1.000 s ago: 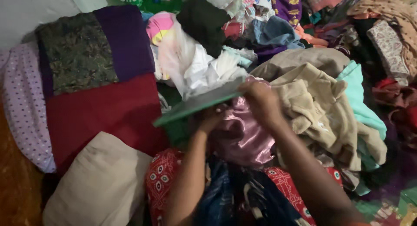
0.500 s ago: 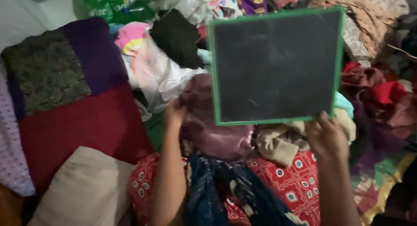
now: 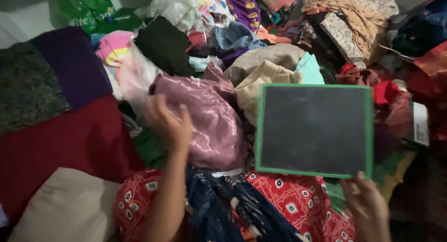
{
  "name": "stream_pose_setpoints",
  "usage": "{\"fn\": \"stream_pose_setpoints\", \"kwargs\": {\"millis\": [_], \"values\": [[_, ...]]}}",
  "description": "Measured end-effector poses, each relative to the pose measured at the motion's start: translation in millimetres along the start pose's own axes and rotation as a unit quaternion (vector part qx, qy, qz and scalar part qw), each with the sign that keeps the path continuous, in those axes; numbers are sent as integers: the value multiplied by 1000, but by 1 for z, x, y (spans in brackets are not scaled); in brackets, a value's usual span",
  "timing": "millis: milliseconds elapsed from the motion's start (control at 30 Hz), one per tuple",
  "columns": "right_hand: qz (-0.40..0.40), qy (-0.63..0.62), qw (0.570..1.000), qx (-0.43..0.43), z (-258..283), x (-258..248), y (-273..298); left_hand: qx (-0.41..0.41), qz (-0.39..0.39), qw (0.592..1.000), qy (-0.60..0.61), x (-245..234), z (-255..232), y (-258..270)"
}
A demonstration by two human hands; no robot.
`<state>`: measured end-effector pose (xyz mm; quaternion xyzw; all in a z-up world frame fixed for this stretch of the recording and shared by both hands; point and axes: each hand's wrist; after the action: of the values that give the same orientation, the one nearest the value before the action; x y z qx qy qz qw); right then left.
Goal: The person sorts through a pile of garments, picking up and setting aside a small chalkboard and various children's clothing items including a tan hoodie and a purple dress.
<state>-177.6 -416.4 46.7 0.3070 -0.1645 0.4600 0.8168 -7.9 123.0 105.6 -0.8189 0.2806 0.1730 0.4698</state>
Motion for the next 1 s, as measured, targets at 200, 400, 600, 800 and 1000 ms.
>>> {"fn": "stream_pose_setpoints", "kwargs": {"millis": [200,400,600,800,1000], "values": [[68,23,995,68,-52,36,-21,-146,245,878,385,-10,-70,67],[165,1,982,92,-75,52,-46,-257,255,824,436,24,-32,95],[185,-26,976,112,-104,29,-50,-188,235,903,305,7,-23,83],[110,94,984,108,-83,82,-25,-260,294,860,327,4,-31,60],[49,334,941,-26,-59,111,-3,-213,306,818,437,8,-31,44]]}}
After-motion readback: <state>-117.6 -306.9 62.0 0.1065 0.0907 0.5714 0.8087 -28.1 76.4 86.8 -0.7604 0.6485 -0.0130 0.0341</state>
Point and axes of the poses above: each hand's wrist, its own y-axis away from the middle knuckle, its own x-axis out of the palm, z = x × y, and after that the axes turned 2 degrees about -y, right-handed
